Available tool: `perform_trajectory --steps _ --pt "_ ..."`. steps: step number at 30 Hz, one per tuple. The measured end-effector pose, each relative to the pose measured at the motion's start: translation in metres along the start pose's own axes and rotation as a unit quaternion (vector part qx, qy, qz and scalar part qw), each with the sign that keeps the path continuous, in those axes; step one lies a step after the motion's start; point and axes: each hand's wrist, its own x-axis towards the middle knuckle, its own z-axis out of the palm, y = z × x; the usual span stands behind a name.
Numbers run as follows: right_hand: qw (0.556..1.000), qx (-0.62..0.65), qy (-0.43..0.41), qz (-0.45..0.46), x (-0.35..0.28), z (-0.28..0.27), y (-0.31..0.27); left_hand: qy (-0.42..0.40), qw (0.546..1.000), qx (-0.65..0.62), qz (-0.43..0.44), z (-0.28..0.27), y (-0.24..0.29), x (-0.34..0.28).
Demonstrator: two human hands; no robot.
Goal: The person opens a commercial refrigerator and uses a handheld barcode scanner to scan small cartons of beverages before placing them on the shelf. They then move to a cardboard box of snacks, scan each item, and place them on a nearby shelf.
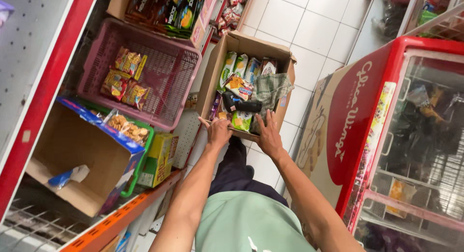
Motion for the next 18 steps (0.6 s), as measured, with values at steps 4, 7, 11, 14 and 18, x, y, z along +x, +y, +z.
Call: perform_trajectory --steps 4,7,11,14,18 --pt "1.0 -0.007 0.0 0.013 0.063 -0.024 0.02 0.003 1.0 -0.029 0.009 0.011 0.001 0.066" --pt "0.999 -0.003 -0.02 0.025 0.097 -0.043 0.035 -0.001 0.995 -0.091 0.037 0.015 0.009 0.104" --pt "1.0 -0.013 -0.016 0.006 0.113 -0.055 0.038 -0.06 0.995 -0.079 -0.015 0.012 0.018 0.118" --pt "0.999 -0.018 -0.03 0.013 0.11 -0.056 0.037 -0.06 0.992 -0.104 0.022 0.012 0.014 0.117" --pt "0.999 -0.04 -0.024 0.001 0.116 -0.055 0.037 -0.058 0.989 -0.131 0.033 0.019 0.01 0.126"
